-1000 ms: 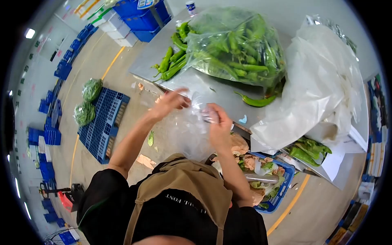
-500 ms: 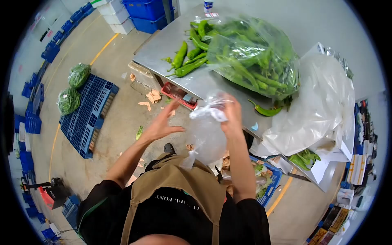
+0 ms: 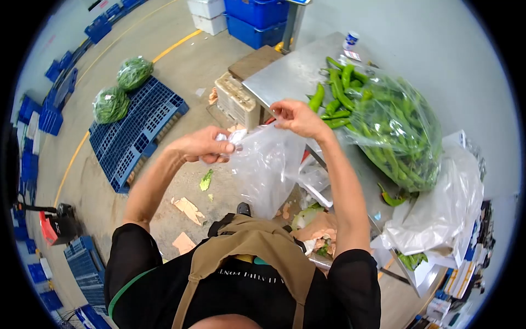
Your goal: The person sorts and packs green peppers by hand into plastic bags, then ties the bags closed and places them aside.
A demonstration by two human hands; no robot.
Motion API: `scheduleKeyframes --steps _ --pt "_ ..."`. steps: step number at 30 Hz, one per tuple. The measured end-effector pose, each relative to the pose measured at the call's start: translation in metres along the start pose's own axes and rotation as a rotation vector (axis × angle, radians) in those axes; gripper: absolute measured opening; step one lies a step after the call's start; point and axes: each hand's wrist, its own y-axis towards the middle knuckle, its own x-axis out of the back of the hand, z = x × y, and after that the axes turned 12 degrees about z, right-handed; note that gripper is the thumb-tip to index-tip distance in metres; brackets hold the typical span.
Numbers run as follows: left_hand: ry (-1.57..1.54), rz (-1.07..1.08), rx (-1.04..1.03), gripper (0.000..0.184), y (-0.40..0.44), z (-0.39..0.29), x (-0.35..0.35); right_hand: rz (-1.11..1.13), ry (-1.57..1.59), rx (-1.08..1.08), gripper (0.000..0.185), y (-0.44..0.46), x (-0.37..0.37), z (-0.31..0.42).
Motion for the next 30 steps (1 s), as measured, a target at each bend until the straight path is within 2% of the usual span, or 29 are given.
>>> scheduleKeyframes --steps 2,3,5,6,8,9,11,12,15,16,17,18,19,20,21,22,24,25,26,27,29,30 --pt "0.022 0.016 -0.011 0.029 -0.026 0.0 0.014 -0.105 -0.432 0.128 0.041 0.029 -0.005 0.04" --pt "-0.031 -0.06 -0.001 0.026 -0.036 -0.003 0.023 -0.196 -0.638 0.158 0.039 0.039 -0.012 0.061" --pt "-0.357 -0.058 -0.198 0.024 -0.054 0.005 0.048 -0.396 -1.04 0.237 0.035 0.05 -0.036 0.105" --pt "-0.518 -0.056 -0.304 0.023 -0.062 0.011 0.058 -0.44 -0.961 0.35 0.032 0.055 -0.051 0.131" --pt "-0.652 -0.095 -0.465 0.023 -0.074 0.012 0.068 -0.473 -0.74 0.575 0.026 0.062 -0.096 0.157" --pt "-0.711 -0.134 -0.532 0.024 -0.079 0.01 0.071 -0.331 -0.532 0.597 0.022 0.07 -0.12 0.157" --pt "-0.74 -0.141 -0.676 0.028 -0.092 0.002 0.075 -0.03 -0.252 0.388 0.021 0.116 -0.173 0.112" --pt "-0.768 -0.234 -0.703 0.026 -0.101 -0.008 0.072 -0.019 -0.411 0.391 0.024 0.143 -0.192 0.069" --pt "-0.802 -0.249 -0.785 0.03 -0.135 -0.008 0.11 0.03 -0.961 0.342 0.034 0.173 -0.211 -0.057" --pt "-0.829 -0.212 -0.833 0.027 -0.148 -0.006 0.123 -0.024 -0.498 0.223 0.035 0.176 -0.213 -0.117" --pt "-0.792 -0.359 -0.846 0.025 -0.159 -0.005 0.13 0.07 -0.748 0.111 0.037 0.167 -0.187 -0.129" --pt "-0.73 -0.347 -0.926 0.026 -0.172 0.003 0.144 0.18 -1.002 0.028 0.039 0.159 -0.161 -0.14" --pt "-0.728 -0.35 -1.017 0.03 -0.187 0.011 0.158 0.222 -1.127 -0.211 0.042 0.154 -0.134 -0.136" --pt "-0.734 -0.269 -1.066 0.037 -0.198 0.001 0.155 0.114 -1.16 -0.249 0.046 0.149 -0.11 -0.137" --pt "-0.726 -0.245 -1.074 0.04 -0.2 -0.001 0.159 0.031 -1.141 -0.267 0.051 0.151 -0.092 -0.14" --pt "-0.718 -0.225 -1.085 0.044 -0.199 -0.004 0.165 0.087 -1.026 -0.345 0.052 0.16 -0.079 -0.108" --pt "-0.707 -0.388 -0.949 0.041 -0.167 -0.015 0.169 0.614 -0.722 -0.183 0.047 0.191 -0.07 -0.037" --pt "-0.786 -0.383 -0.878 0.039 -0.147 -0.015 0.171 0.512 -0.438 0.308 0.036 0.197 -0.079 -0.004" --pt "-0.831 -0.346 -0.828 0.035 -0.125 -0.021 0.169 0.44 -0.192 0.503 0.031 0.208 -0.085 0.042" --pt "-0.876 -0.31 -0.777 0.032 -0.103 -0.027 0.167 0.244 -0.038 0.604 0.028 0.225 -0.092 0.07" --pt "-0.838 -0.172 -0.801 0.027 -0.069 -0.05 0.154 -0.068 0.136 0.715 0.024 0.286 -0.113 0.082" --pt "-0.794 -0.105 -0.845 0.026 -0.059 -0.059 0.151 0.12 0.208 0.629 0.022 0.299 -0.104 0.091"
